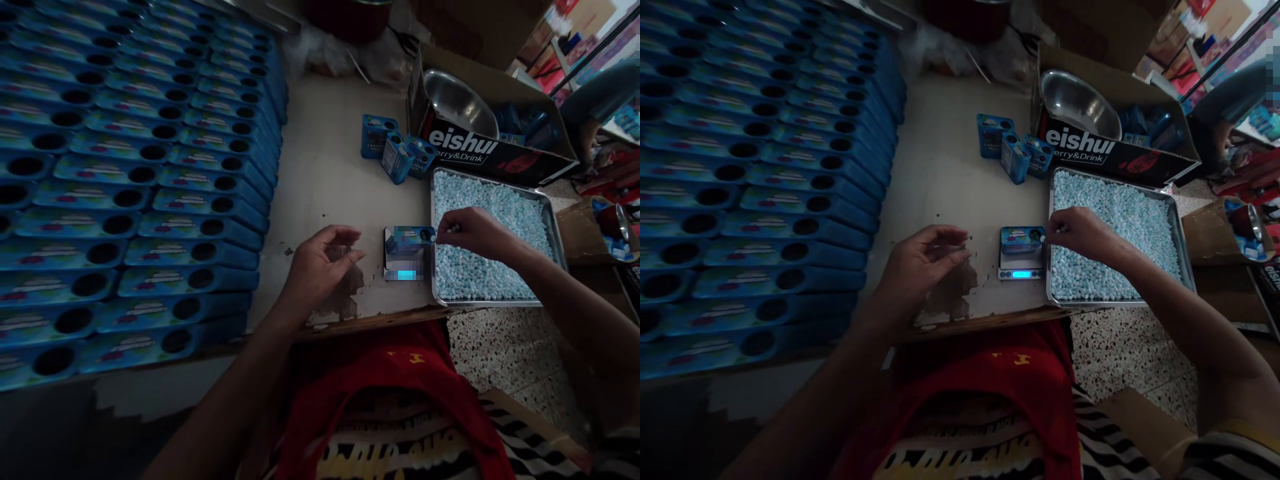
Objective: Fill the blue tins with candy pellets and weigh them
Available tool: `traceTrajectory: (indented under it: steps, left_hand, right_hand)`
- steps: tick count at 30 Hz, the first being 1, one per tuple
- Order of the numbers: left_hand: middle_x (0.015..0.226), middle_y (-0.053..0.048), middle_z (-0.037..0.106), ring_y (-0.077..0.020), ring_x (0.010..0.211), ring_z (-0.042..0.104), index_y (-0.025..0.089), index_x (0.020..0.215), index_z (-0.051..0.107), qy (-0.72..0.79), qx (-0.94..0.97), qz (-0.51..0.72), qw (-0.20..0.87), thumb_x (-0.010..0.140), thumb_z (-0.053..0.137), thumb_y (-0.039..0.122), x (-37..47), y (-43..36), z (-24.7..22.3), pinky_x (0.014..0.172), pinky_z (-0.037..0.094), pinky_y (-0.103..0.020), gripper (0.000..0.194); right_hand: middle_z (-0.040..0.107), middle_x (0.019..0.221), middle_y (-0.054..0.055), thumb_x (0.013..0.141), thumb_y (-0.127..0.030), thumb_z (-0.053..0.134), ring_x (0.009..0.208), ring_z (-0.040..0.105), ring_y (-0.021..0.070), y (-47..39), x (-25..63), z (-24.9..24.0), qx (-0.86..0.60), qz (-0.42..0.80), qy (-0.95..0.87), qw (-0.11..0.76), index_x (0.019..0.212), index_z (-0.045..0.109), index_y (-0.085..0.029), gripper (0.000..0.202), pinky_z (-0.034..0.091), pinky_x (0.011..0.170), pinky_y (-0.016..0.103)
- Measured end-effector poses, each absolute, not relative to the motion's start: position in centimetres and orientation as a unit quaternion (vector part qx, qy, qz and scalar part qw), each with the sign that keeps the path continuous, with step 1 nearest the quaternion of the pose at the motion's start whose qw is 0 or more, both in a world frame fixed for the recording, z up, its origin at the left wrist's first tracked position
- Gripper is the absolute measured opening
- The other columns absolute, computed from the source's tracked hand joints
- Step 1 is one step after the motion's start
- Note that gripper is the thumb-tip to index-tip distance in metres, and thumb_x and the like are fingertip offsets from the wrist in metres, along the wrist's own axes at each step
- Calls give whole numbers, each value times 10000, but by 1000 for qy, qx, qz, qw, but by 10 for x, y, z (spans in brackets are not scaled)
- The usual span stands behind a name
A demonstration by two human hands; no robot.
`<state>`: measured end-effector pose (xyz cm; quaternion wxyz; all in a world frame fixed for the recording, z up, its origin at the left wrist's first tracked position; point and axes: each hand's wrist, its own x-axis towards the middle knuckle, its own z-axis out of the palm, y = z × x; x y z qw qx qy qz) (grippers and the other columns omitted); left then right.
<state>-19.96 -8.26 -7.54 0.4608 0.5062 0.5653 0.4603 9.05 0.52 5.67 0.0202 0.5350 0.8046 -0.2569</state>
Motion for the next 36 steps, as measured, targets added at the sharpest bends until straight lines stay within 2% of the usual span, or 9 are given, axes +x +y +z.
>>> traceTrajectory:
  steps: [6, 10, 19, 24, 31, 34, 36]
  left_hand:
    - [1154, -82, 824, -307, 1124, 766, 273, 1077, 770, 557, 520, 443, 473, 806, 838, 507, -194, -77, -77, 1099, 603, -501, 364]
    - [1160, -92, 826, -310, 1126, 765, 261, 1069, 773, 562, 510, 434, 485, 789, 822, 501, -197, -79, -82, 1114, 588, -500, 372]
    - [1144, -91, 808, -297, 1085, 756, 249, 1088, 779, 573, 513, 420, 481, 786, 818, 497, -202, -76, -86, 1045, 612, -461, 393]
    - [1130, -90, 792, -285, 1064, 748, 240, 1096, 781, 566, 520, 425, 479, 791, 820, 511, -202, -75, -88, 1026, 612, -449, 409]
    - [1148, -89, 791, -290, 1063, 748, 249, 1094, 784, 562, 524, 422, 481, 751, 879, 521, -195, -74, -85, 988, 627, -445, 448]
    - [1165, -97, 798, -294, 1065, 751, 245, 1091, 788, 562, 531, 420, 476, 761, 877, 537, -194, -74, -79, 1007, 627, -462, 449]
    - [1168, -100, 803, -303, 1082, 753, 239, 1085, 791, 568, 533, 421, 465, 772, 863, 532, -196, -73, -75, 1038, 619, -480, 434]
  right_hand:
    - [715, 732, 0, 886, -240, 753, 697, 607, 141, 9, 82, 57, 518, -234, 822, 32, 833, 796, -201, 79, 404, 697, 286]
    - [750, 819, 16, 880, -168, 728, 756, 642, 151, 11, 70, 60, 503, -215, 837, 40, 840, 789, -199, 79, 424, 729, 287]
    - [747, 975, 58, 864, -8, 615, 824, 645, 159, -3, 55, 64, 453, -144, 878, 57, 949, 814, -188, 281, 441, 771, 278]
    - [726, 980, 66, 872, -20, 621, 814, 632, 162, -6, 57, 61, 454, -154, 876, 41, 960, 812, -188, 269, 454, 764, 288]
    - [720, 1049, 77, 865, -71, 657, 897, 659, 190, -7, 53, 59, 474, -213, 853, -44, 924, 774, -196, 182, 512, 811, 312]
    - [735, 1075, 87, 929, -132, 641, 895, 669, 195, -5, 69, 61, 493, -194, 844, -88, 942, 772, -192, 144, 527, 829, 329]
    - [752, 1078, 99, 980, -184, 626, 904, 677, 216, -5, 95, 56, 524, -150, 835, -79, 1004, 783, -192, 159, 529, 845, 357]
